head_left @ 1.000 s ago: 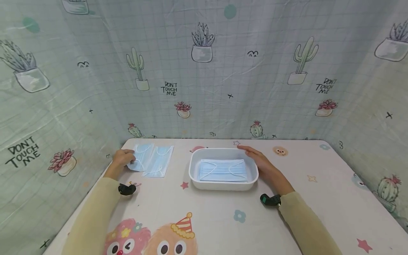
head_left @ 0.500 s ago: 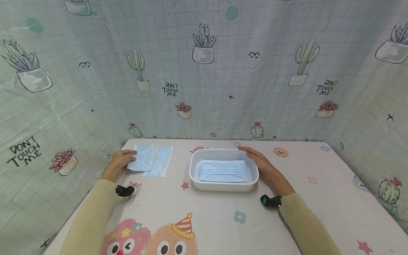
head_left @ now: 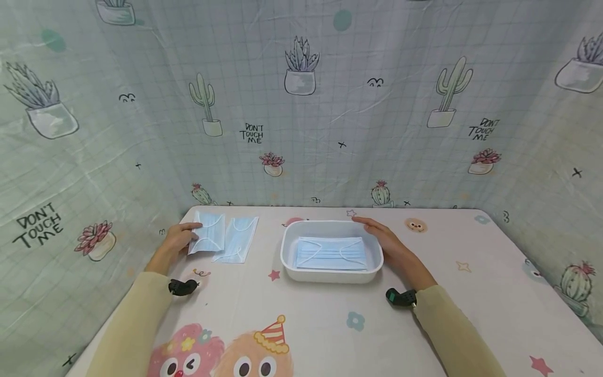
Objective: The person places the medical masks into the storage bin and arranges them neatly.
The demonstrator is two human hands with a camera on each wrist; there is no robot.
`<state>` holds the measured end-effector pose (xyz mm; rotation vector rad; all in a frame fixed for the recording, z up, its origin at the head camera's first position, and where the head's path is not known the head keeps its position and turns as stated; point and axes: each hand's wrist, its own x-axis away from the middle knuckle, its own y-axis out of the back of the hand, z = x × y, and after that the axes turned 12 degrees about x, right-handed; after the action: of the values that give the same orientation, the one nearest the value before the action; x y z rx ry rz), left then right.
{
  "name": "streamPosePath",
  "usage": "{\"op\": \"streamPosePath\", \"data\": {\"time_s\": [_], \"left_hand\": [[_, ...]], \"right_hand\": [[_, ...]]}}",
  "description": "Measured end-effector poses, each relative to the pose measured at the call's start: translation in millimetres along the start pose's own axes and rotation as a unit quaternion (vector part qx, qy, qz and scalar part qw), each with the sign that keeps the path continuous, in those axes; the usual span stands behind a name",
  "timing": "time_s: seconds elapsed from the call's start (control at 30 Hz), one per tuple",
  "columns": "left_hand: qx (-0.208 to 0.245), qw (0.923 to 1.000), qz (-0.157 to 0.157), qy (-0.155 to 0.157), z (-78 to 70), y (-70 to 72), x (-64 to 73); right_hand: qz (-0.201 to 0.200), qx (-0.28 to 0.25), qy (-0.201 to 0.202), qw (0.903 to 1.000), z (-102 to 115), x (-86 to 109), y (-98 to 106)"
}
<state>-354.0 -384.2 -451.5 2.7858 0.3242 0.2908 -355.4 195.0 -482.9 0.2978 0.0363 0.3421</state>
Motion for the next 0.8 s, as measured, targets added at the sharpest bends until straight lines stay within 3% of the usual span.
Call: {"op": "streamPosePath", "data": {"time_s": [0.3,0.57,0.8], "left_hand": [[0.066,0.9973,0.011,-0.031,-6.5,-11.3,10.4],[0.117,0.9924,0.029,-0.023,-15.0,-37.7,16.4],[0.155,0.9854,0.058,-0.039,-27.6,-63.8,30.4]], "right_hand": [[0.001,-0.01,-0.003,0.9999,0,-0.5,0],[-0.002,-0.012,0.001,0.9999,1,0.0,0],[0.004,-0.017,-0.002,0.9998,1,0.9,-1]]}}
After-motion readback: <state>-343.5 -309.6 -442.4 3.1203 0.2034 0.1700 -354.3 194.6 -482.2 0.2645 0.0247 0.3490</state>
